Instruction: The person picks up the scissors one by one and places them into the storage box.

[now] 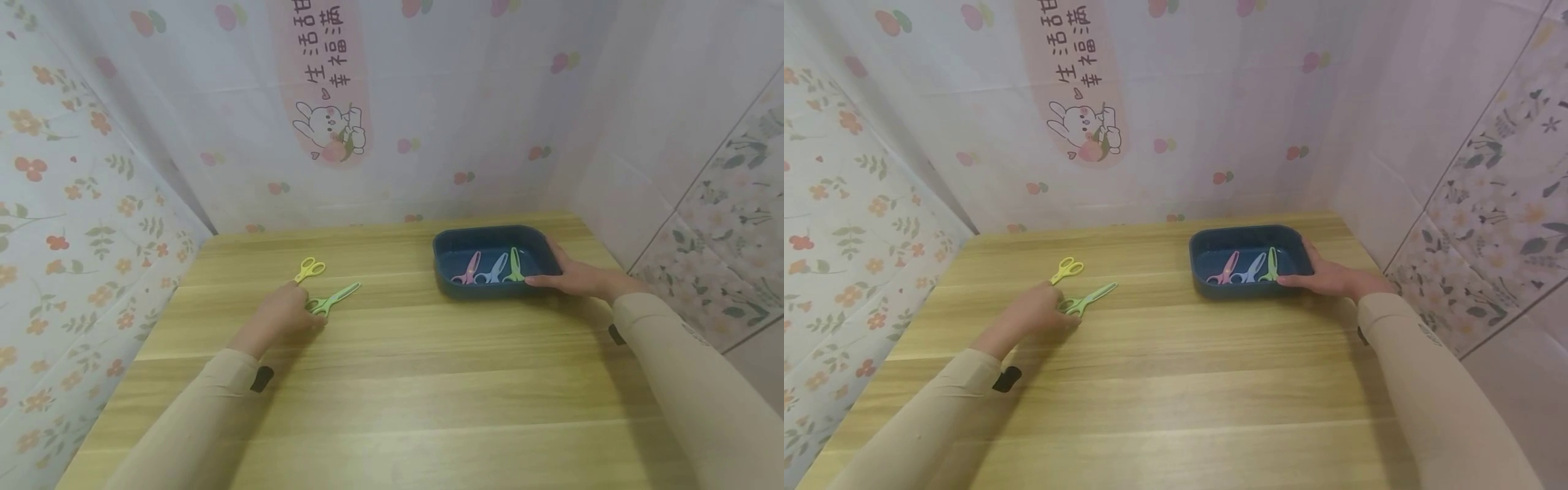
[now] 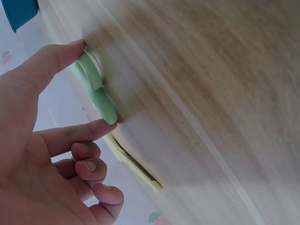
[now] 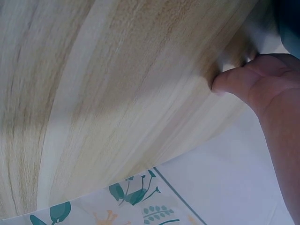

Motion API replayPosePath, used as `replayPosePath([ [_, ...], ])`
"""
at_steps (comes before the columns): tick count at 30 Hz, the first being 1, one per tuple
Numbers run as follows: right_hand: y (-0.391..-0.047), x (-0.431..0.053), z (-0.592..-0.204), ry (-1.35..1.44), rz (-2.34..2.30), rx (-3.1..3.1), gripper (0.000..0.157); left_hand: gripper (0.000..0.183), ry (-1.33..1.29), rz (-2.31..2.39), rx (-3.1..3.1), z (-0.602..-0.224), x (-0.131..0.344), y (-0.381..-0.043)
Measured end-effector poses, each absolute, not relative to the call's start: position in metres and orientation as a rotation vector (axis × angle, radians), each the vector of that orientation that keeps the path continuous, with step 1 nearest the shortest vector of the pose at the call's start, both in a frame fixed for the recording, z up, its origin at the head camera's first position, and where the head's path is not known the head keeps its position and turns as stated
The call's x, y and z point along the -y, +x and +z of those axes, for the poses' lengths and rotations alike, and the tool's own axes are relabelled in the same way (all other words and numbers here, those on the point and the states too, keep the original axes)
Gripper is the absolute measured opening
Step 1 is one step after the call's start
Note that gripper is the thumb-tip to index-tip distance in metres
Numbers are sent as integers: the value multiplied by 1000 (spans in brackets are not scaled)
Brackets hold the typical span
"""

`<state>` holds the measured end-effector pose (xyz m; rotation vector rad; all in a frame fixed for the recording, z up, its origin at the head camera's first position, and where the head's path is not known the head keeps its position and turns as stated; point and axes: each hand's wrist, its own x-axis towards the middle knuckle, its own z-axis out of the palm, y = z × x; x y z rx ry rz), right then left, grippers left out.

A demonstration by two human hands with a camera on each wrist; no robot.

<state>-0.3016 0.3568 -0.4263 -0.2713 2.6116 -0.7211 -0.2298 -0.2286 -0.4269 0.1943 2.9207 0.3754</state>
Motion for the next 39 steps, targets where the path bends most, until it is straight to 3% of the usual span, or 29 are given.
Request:
replayPosePath([
  [39,-300,-356,-426,-242,-705,-2624,127,35,98,459,-2888,-427,225,-231],
])
